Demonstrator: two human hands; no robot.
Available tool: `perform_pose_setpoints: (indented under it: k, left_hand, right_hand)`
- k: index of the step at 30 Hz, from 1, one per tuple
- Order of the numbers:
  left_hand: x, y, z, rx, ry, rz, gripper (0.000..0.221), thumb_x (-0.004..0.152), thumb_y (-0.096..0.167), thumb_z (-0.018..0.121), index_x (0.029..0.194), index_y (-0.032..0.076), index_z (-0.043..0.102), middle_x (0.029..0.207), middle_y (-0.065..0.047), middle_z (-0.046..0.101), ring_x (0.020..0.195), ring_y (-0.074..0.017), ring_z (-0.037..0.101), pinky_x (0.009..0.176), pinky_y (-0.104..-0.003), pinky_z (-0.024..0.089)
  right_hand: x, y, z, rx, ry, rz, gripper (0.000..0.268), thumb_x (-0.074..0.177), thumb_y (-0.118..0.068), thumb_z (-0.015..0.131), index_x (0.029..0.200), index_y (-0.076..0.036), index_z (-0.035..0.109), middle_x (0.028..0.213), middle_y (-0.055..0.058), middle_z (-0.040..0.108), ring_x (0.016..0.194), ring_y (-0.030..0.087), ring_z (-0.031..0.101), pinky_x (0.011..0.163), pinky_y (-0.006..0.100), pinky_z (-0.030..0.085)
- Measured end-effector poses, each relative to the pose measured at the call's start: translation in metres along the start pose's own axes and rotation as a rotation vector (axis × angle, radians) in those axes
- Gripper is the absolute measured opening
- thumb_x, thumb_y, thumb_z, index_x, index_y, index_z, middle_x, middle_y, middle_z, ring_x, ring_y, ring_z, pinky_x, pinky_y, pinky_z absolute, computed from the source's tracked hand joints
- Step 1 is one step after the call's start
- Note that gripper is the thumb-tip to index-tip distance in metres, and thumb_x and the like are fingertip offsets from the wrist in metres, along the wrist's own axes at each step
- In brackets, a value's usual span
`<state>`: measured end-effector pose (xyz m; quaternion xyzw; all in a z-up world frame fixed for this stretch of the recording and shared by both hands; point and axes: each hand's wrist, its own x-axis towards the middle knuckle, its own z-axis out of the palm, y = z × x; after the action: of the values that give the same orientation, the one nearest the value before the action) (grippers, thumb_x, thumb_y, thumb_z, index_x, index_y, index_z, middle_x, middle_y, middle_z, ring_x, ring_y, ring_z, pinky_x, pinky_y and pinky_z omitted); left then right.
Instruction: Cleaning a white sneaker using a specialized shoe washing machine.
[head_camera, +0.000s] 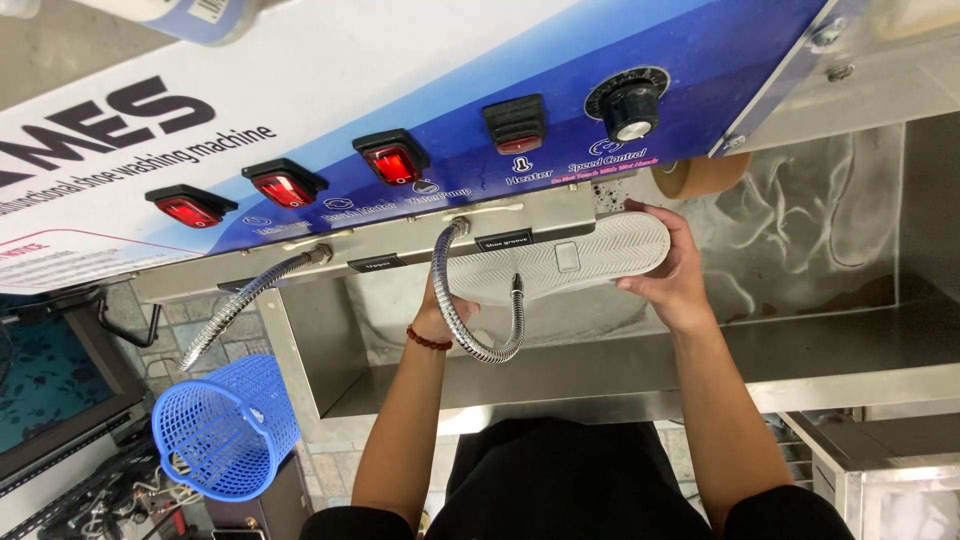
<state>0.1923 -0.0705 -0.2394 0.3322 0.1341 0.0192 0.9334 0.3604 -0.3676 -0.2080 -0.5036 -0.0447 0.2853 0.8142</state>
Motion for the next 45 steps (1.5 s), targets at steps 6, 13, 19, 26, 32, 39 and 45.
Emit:
perform_pose_setpoints:
  k: [6, 13, 19, 26, 32, 39, 45]
  left_hand:
    - [0.004, -0.007, -0.010, -0.034, 0.088, -0.034, 0.092, 0.071, -0.010, 0.086, 0.152, 0.004, 0.044, 0.141, -0.014, 0.062, 0.138, -0.0278, 0.056, 0.113, -0.039, 0.049]
    - [0.023, 0.014, 0.041, 0.219, 0.225, 0.125, 0.088, 0.067, 0.007, 0.095, 0.143, 0.004, 0.051, 0.137, -0.008, 0.062, 0.129, -0.0237, 0.062, 0.108, -0.041, 0.055]
    - [0.023, -0.012, 0.027, 0.379, 0.583, 0.077, 0.084, 0.066, 0.013, 0.098, 0.134, -0.009, 0.054, 0.124, -0.019, 0.062, 0.106, -0.0315, 0.064, 0.096, -0.047, 0.057]
    - [0.019, -0.011, 0.064, 1.068, 0.796, 0.144, 0.092, 0.065, 0.031, 0.098, 0.129, -0.012, 0.048, 0.124, -0.019, 0.058, 0.118, -0.0298, 0.055, 0.107, -0.043, 0.044]
    - [0.023, -0.015, 0.059, 1.088, 0.872, 0.067, 0.098, 0.066, 0.042, 0.095, 0.129, -0.012, 0.043, 0.124, -0.021, 0.057, 0.118, -0.0305, 0.055, 0.108, -0.042, 0.043]
    - [0.031, -0.004, 0.075, 0.951, 0.828, 0.115, 0.084, 0.070, 0.034, 0.091, 0.123, -0.016, 0.050, 0.118, -0.023, 0.062, 0.113, -0.0309, 0.060, 0.104, -0.041, 0.047]
    - [0.035, -0.008, 0.069, 0.929, 0.915, 0.044, 0.083, 0.068, 0.030, 0.091, 0.125, -0.014, 0.051, 0.113, -0.023, 0.069, 0.108, -0.0296, 0.064, 0.101, -0.039, 0.050]
  right_hand:
    - [0.003, 0.018, -0.006, -0.050, 0.061, 0.004, 0.096, 0.070, -0.005, 0.090, 0.151, -0.003, 0.039, 0.154, 0.016, 0.050, 0.139, 0.027, 0.054, 0.115, 0.041, 0.051]
    - [0.047, 0.055, 0.002, 0.165, 0.122, 0.052, 0.096, 0.078, -0.023, 0.089, 0.153, 0.009, 0.037, 0.140, 0.014, 0.059, 0.134, 0.026, 0.057, 0.118, 0.040, 0.047]
    - [0.087, 0.106, -0.016, 0.326, 0.138, 0.152, 0.069, 0.084, -0.026, 0.088, 0.134, 0.005, 0.053, 0.126, 0.012, 0.065, 0.127, 0.027, 0.061, 0.114, 0.040, 0.049]
    - [0.105, 0.119, -0.013, 0.408, 0.165, 0.211, 0.058, 0.085, -0.025, 0.084, 0.130, -0.002, 0.055, 0.120, 0.007, 0.064, 0.116, 0.022, 0.064, 0.099, 0.039, 0.056]
    - [0.120, 0.127, -0.007, 0.288, 0.230, 0.303, 0.060, 0.082, -0.026, 0.079, 0.132, -0.005, 0.055, 0.117, 0.010, 0.068, 0.109, 0.022, 0.071, 0.088, 0.040, 0.062]
    - [0.135, 0.148, -0.015, 0.311, 0.181, 0.200, 0.063, 0.088, -0.033, 0.084, 0.138, -0.008, 0.055, 0.132, 0.007, 0.064, 0.119, 0.015, 0.065, 0.103, 0.037, 0.057]
    - [0.138, 0.133, -0.002, 0.205, 0.180, 0.097, 0.067, 0.087, -0.044, 0.080, 0.140, -0.012, 0.053, 0.135, 0.003, 0.064, 0.123, 0.011, 0.063, 0.106, 0.032, 0.054]
